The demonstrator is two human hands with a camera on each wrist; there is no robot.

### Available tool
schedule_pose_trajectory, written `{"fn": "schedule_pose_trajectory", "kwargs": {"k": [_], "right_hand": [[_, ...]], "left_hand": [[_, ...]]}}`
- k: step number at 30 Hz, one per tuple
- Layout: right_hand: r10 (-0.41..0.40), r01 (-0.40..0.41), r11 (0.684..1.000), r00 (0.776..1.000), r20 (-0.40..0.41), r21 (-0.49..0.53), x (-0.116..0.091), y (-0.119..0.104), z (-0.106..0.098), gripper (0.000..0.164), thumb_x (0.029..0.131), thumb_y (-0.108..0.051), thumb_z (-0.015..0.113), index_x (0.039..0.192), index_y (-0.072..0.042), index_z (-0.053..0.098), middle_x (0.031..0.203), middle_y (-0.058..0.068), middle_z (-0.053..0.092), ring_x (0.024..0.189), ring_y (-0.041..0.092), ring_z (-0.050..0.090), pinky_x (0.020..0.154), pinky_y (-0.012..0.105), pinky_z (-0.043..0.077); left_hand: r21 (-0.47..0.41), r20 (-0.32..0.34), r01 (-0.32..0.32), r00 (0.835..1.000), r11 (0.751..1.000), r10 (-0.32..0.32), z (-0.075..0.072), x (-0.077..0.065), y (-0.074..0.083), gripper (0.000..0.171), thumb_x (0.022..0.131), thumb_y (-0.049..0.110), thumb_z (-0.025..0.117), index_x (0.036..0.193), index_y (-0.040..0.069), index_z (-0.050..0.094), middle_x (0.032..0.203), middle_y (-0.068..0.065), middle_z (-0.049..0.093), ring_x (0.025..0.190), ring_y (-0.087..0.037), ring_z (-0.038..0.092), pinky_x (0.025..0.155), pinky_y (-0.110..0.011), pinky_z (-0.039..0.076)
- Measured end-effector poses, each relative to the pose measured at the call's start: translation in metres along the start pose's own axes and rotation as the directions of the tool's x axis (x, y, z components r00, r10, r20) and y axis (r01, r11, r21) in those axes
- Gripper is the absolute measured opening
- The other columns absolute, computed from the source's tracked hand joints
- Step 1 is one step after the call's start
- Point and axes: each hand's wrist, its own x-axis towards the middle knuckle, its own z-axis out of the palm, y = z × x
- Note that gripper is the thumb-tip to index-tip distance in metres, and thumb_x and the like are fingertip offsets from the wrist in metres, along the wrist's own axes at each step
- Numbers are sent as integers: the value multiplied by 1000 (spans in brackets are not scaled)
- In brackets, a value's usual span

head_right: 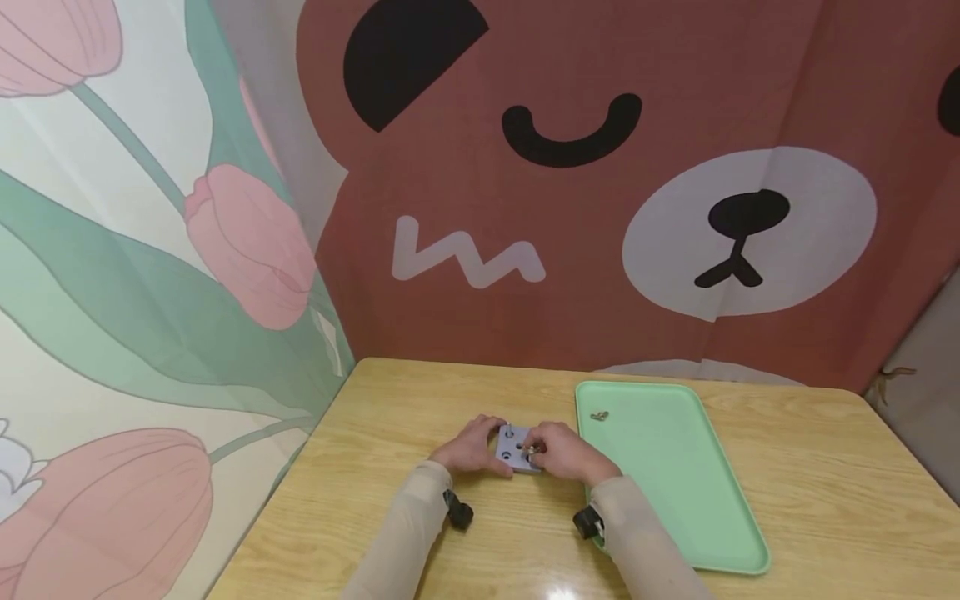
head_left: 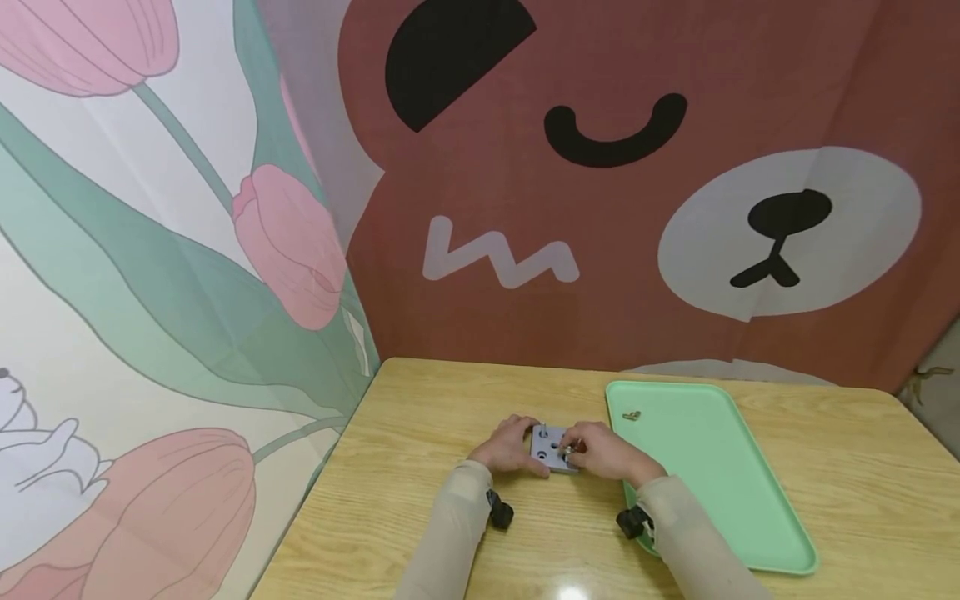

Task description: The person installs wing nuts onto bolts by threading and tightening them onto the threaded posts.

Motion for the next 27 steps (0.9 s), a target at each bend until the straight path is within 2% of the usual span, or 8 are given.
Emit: {"fn": "schedule_pose_trajectory", "kwargs": {"k": [3, 9, 13, 17, 20, 22, 27], "right_hand": [[13, -13, 1000, 1000, -26, 1, 2, 0, 1, 13, 81, -9, 62, 94, -11, 66, 86, -2, 56, 70, 10, 50, 58, 28, 41], [49, -49, 999, 998, -42, 5, 2, -2, 3, 9, 80, -19, 65, 87, -13, 66, 71, -7, 57, 59, 9, 50, 52, 28, 41], [75, -75, 996, 997, 2, 43, -1, -2, 2, 25, 82, -6, 58, 106, -6, 61, 85, -2, 58, 74, 13, 53, 60, 32, 42], [10, -11, 998, 1000, 27, 63, -2, -1, 1, 42, 82, 6, 47, 122, -7, 51, 103, 5, 55, 91, 18, 52, 70, 36, 42], [-63, 62, 997, 998, 19, 52, -2, -1, 1, 39, 84, 7, 46, 119, -8, 54, 107, 5, 55, 96, 21, 52, 74, 38, 42], [-82, 81, 996, 997, 12, 43, -2, -1, 1, 35, 84, 6, 47, 113, -9, 59, 105, 3, 56, 97, 21, 52, 75, 38, 42], [-42, 42, 999, 999, 9, 28, -2, -1, 1, 31, 83, 4, 49, 106, -12, 63, 101, -1, 57, 95, 19, 52, 72, 35, 42]], "left_hand": [[4, -4, 6, 1000, 1000, -6, 0, 0, 0, 86, 54, 52, 77, 128, 22, 43, 111, 5, 42, 97, -13, 39, 81, -33, 35], [5, -3, 12, 1000, 1000, -12, 2, 1, -2, 87, 54, 52, 77, 128, 24, 42, 111, 6, 42, 96, -13, 40, 79, -33, 36], [8, 1, 12, 1000, 1000, -12, 3, 2, -4, 87, 54, 53, 77, 128, 26, 42, 112, 6, 42, 97, -12, 40, 80, -32, 36], [-3, 0, 22, 1000, 1000, -22, 2, 1, -4, 87, 54, 52, 77, 128, 25, 42, 115, 4, 41, 102, -15, 40, 81, -35, 36], [-6, 6, 21, 1000, 1000, -21, 2, 1, -4, 86, 55, 52, 77, 129, 26, 41, 120, 3, 40, 107, -17, 38, 83, -36, 35], [-4, 9, 20, 1000, 1000, -20, 2, 1, -4, 86, 55, 53, 76, 129, 26, 41, 121, 3, 39, 109, -17, 37, 84, -36, 35], [-10, 5, 20, 1000, 1000, -20, 4, 3, -4, 86, 54, 54, 76, 128, 27, 42, 118, 4, 40, 105, -15, 39, 82, -35, 36]]}}
